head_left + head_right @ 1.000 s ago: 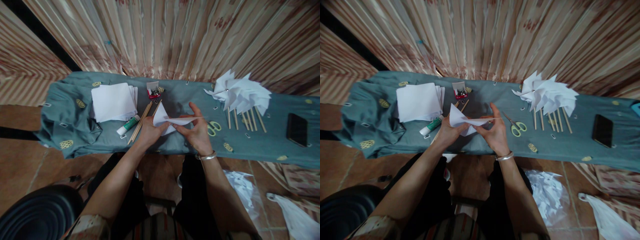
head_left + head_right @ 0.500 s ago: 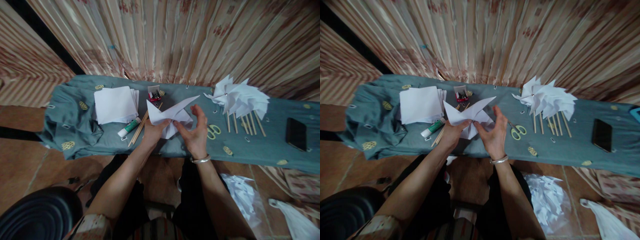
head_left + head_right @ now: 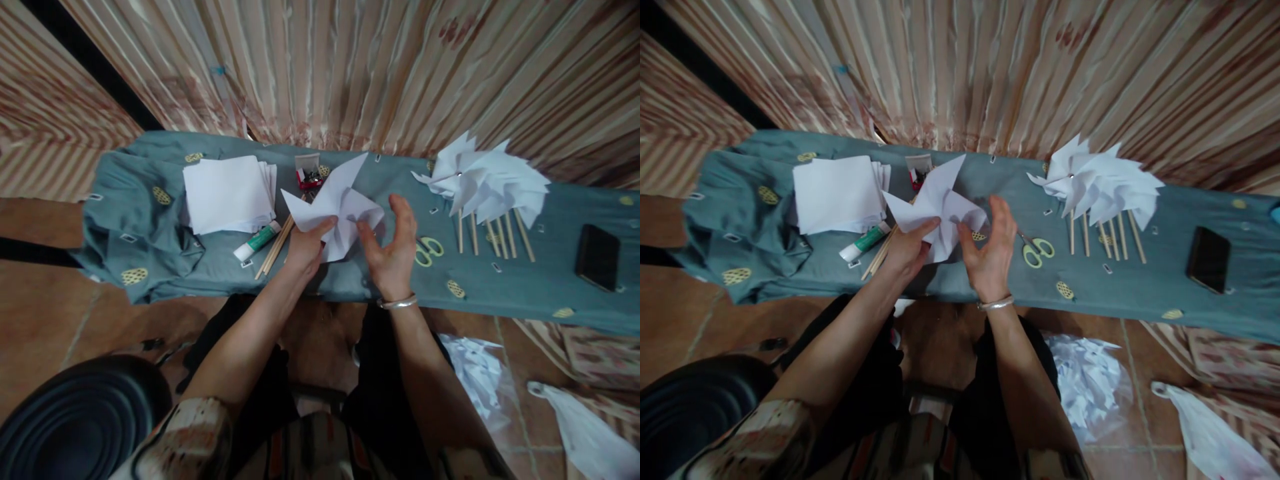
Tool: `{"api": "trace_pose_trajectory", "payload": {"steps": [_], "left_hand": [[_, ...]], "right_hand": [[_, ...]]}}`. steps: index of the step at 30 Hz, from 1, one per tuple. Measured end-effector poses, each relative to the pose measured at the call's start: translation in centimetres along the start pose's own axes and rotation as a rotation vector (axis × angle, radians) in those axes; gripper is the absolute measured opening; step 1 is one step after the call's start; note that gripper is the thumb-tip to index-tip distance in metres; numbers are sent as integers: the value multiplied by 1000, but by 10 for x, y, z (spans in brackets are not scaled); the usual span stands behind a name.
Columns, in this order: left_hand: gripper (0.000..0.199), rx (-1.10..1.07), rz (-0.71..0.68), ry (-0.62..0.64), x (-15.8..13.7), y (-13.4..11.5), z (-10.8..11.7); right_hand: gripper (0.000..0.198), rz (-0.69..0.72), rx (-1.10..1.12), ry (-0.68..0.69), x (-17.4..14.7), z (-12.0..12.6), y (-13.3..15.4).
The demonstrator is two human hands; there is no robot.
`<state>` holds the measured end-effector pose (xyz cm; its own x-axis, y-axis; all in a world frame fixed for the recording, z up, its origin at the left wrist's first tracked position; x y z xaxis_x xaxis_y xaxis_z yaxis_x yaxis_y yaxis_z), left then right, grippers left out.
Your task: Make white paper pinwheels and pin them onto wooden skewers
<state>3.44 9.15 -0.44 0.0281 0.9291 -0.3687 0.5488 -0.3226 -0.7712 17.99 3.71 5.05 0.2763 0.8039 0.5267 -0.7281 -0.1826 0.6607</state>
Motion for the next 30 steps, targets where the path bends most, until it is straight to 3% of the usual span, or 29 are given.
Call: {"api": "trace_pose_trajectory", "payload": {"steps": [5,12,18,25,30], "left_hand": [[23,39,-34,-89,2,-11,10],[33,18,-79,38,-4,-8,2],[40,71,-84,79,-12,-3,-8],[46,129,-70,64,-11,-4,-7],[38,100,-148,184,-3,-7,-3]], "right_hand": [[44,-30,-13,57,-3,21,-20],[33,-35,-25,142,-12,29,-39],[27,-45,-50,254,-15,23,-30],[24,9,-185,282,-18,28,-10],[22,83,-206,270,-21,39,-7]]}}
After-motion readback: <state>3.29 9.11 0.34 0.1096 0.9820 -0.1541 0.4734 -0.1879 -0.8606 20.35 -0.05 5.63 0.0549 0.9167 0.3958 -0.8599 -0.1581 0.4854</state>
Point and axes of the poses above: each hand's wrist, its own x-axis towards the middle knuckle, its own z-axis out of the back of the hand, y = z × x, the point moved 6 cm from there along x, towards the middle knuckle, and after that the axes turned 3 degrees about z, right-handed, at the moved point
